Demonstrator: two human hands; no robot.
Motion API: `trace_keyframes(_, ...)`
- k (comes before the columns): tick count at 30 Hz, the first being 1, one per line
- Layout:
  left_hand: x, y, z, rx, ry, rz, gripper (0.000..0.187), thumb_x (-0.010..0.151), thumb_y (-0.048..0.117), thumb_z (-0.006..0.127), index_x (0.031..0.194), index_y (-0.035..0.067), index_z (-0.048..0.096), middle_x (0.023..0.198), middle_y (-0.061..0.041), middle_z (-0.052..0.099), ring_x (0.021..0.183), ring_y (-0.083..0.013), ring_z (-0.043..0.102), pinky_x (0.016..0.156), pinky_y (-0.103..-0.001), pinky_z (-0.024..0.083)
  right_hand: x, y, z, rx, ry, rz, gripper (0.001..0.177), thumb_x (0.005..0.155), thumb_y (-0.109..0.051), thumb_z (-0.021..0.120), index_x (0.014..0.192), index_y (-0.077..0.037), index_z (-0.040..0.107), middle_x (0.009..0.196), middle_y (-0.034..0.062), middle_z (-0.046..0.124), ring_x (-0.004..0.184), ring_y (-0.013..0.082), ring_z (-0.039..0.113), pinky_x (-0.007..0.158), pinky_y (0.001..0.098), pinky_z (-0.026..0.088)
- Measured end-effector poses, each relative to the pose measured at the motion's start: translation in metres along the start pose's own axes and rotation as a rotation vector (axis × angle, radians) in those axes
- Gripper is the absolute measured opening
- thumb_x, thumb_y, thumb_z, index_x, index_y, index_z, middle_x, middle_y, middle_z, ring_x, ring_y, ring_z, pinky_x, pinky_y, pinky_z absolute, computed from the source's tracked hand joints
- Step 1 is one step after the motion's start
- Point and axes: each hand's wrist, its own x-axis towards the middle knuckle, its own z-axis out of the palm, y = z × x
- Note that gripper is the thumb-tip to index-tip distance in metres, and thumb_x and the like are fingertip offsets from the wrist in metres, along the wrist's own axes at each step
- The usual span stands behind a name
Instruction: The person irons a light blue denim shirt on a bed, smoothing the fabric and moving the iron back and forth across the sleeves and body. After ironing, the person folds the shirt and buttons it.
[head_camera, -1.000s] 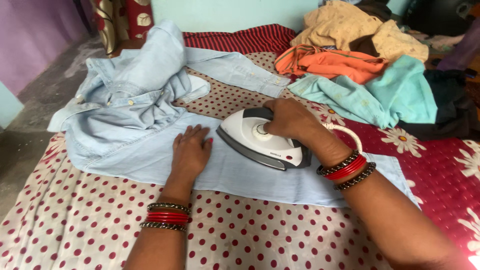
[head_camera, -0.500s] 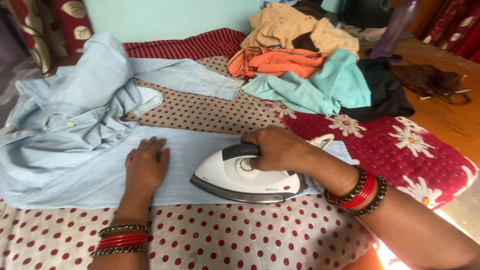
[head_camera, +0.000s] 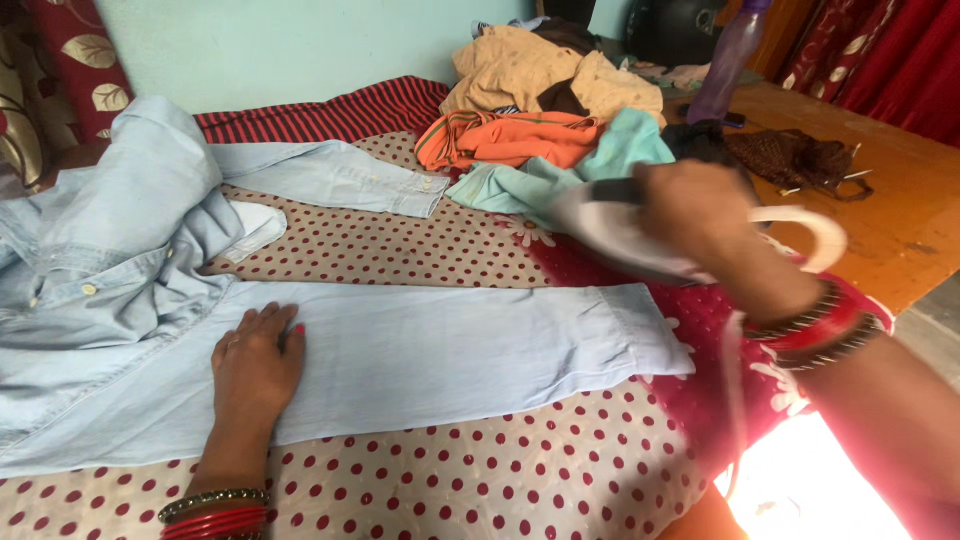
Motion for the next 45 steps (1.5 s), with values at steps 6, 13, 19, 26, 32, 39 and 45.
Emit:
trace_keyframes(6,0.000,0.003,0.003,0.044,-0.004,0.001,0.039,0.096,0.027,0.058,0.131,0.016,0.070,0.142,-0.013,0.064,0.138,-0.0348,0.053,0.117,-0.052,0.034,-0.030,0.038,-0.013,0.187,-0.107,0.274,0.047,0.086,-0.033,0.078,0.131,-0.025,0.068,0.101,0.0123,0.078,0.082,0.0296,0.077,0.078,0.0444,0.062)
trace_keyframes(13,-0.001,0.003,-0.002,0.031,-0.007,0.017,0.039,0.096,0.027,0.058,0.131,0.016,0.071,0.143,-0.013,0.063,0.138,-0.0348,0.053,0.118,-0.051,0.035,-0.032,0.019,0.040,0.511,-0.116,-0.253,0.049,0.071,-0.025,0.086,0.118,-0.018,0.076,0.098,0.0093,0.081,0.081,0.0213,0.077,0.081,0.0366,0.060)
trace_keyframes(19,0.001,-0.004,0.001,0.018,-0.029,0.001,0.040,0.095,0.028,0.059,0.132,0.016,0.070,0.144,-0.013,0.062,0.139,-0.0348,0.052,0.118,-0.050,0.034,-0.008,0.006,0.064,0.460,-0.167,-0.316,0.046,0.073,-0.031,0.082,0.116,-0.015,0.075,0.092,0.0127,0.079,0.080,0.0276,0.076,0.080,0.0386,0.059)
trace_keyframes(26,0.000,-0.002,-0.002,-0.004,-0.012,0.017,0.040,0.095,0.028,0.060,0.131,0.014,0.071,0.144,-0.014,0.063,0.140,-0.0357,0.053,0.119,-0.050,0.034,0.023,-0.007,0.059,0.456,-0.185,-0.274,0.042,0.073,-0.032,0.081,0.110,-0.013,0.077,0.089,0.0135,0.078,0.081,0.0297,0.075,0.079,0.0400,0.058)
trace_keyframes(32,0.000,0.003,-0.004,0.005,-0.022,0.013,0.040,0.095,0.026,0.060,0.131,0.014,0.071,0.143,-0.014,0.063,0.139,-0.0358,0.053,0.118,-0.050,0.034,0.021,-0.007,0.052,0.542,-0.319,-0.272,0.039,0.073,-0.032,0.080,0.108,-0.014,0.078,0.089,0.0089,0.080,0.083,0.0240,0.076,0.081,0.0366,0.057)
trace_keyframes(39,0.001,0.006,-0.005,0.030,-0.056,-0.046,0.038,0.096,0.026,0.061,0.130,0.016,0.071,0.144,-0.012,0.063,0.141,-0.0323,0.051,0.120,-0.050,0.032,-0.004,-0.014,0.046,0.557,-0.381,-0.380,0.030,0.076,-0.029,0.080,0.102,-0.016,0.077,0.087,0.0038,0.081,0.080,0.0182,0.076,0.078,0.0342,0.058)
trace_keyframes(45,0.001,0.004,-0.003,0.008,-0.040,-0.037,0.038,0.095,0.027,0.061,0.130,0.015,0.072,0.143,-0.011,0.063,0.140,-0.0320,0.051,0.119,-0.049,0.033,-0.034,-0.023,0.035,0.530,-0.341,-0.483,0.022,0.076,-0.026,0.080,0.096,-0.018,0.076,0.079,0.0030,0.077,0.073,0.0198,0.074,0.071,0.0361,0.056)
